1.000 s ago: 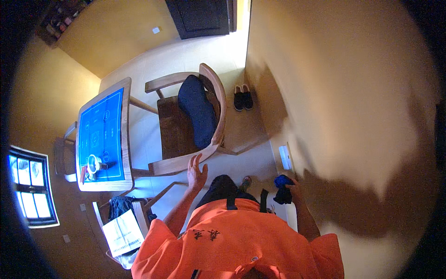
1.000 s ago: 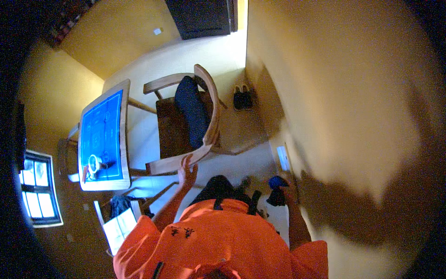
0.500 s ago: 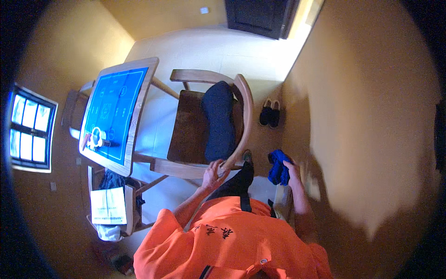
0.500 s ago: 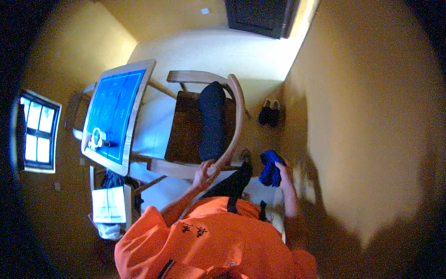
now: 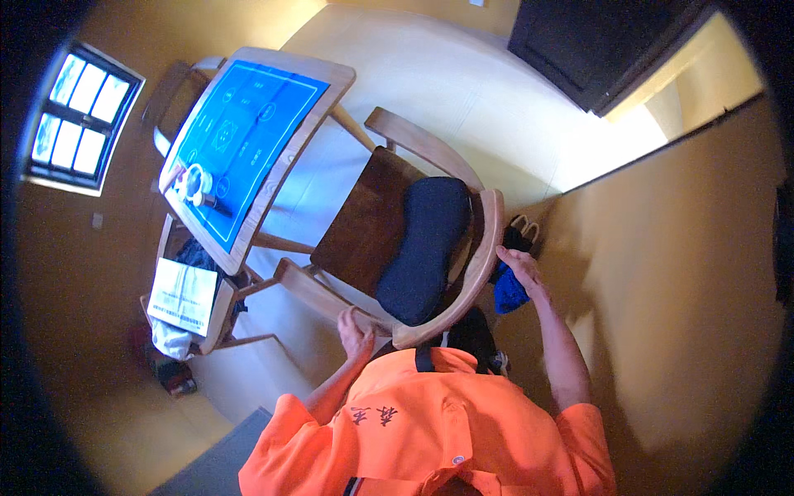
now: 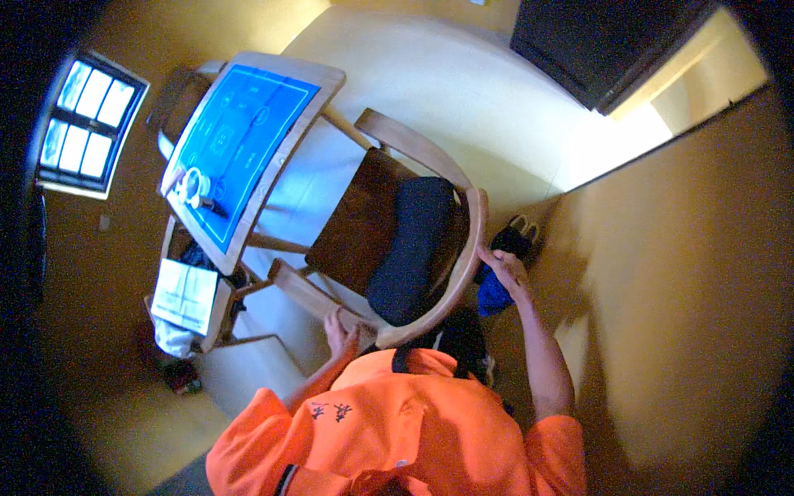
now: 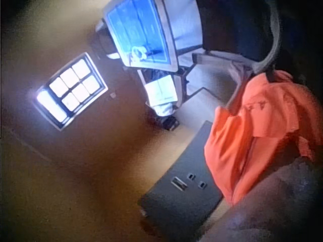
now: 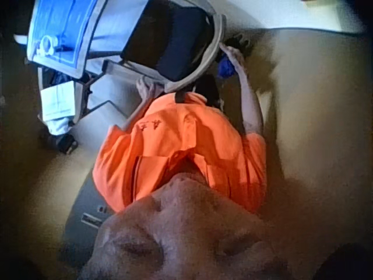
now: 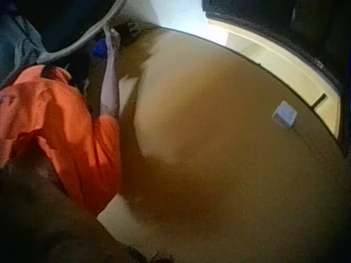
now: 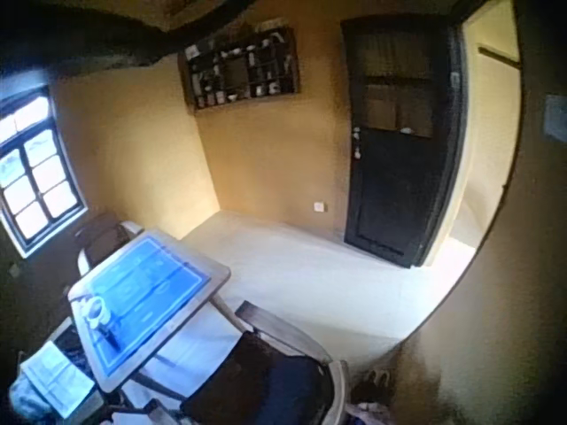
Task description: The person wipes various surfaces in a room using a blue cloth. They clean a cabinet, a window sill, a desk with calligraphy supplies, and several wooden chairs. The person also wipes a table with a blue mat and a chair with a cushion. Finally, they wring out the cloth in a green basin of water.
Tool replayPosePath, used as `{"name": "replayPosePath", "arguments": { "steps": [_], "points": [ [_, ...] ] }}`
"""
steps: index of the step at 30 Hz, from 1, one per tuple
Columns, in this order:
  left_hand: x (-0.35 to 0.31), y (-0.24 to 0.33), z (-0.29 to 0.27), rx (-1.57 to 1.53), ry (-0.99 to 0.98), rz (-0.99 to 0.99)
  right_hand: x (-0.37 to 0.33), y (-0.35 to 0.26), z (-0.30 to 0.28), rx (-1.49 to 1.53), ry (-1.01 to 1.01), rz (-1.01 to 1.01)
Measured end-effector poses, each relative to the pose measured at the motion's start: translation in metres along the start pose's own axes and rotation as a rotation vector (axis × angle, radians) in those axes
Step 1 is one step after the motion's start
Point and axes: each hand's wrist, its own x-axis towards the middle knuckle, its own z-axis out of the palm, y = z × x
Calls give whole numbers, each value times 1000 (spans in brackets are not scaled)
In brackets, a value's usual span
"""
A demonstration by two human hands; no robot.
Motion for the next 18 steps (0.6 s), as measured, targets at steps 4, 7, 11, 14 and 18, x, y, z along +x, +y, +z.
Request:
{"name": "replayPosePath", "arguments": {
  "steps": [4, 7, 11, 14, 18],
  "points": [
    [-2, -24, 43, -38, 259, -553, 45, -22, -13, -328, -140, 129],
    [15, -39, 60, -561, 226, -963, 46, -68, -14, -272, -233, 58],
    [36, -73, 89, -900, 403, -992, 79, -19, -3, 176, -305, 62],
    [52, -55, 86, -618, 537, -1220, 86, -3, 4, 138, -336, 128],
    [54, -56, 78, -917, 563, -1168, 82, -11, 10, 181, -240, 30]
  ]
}}
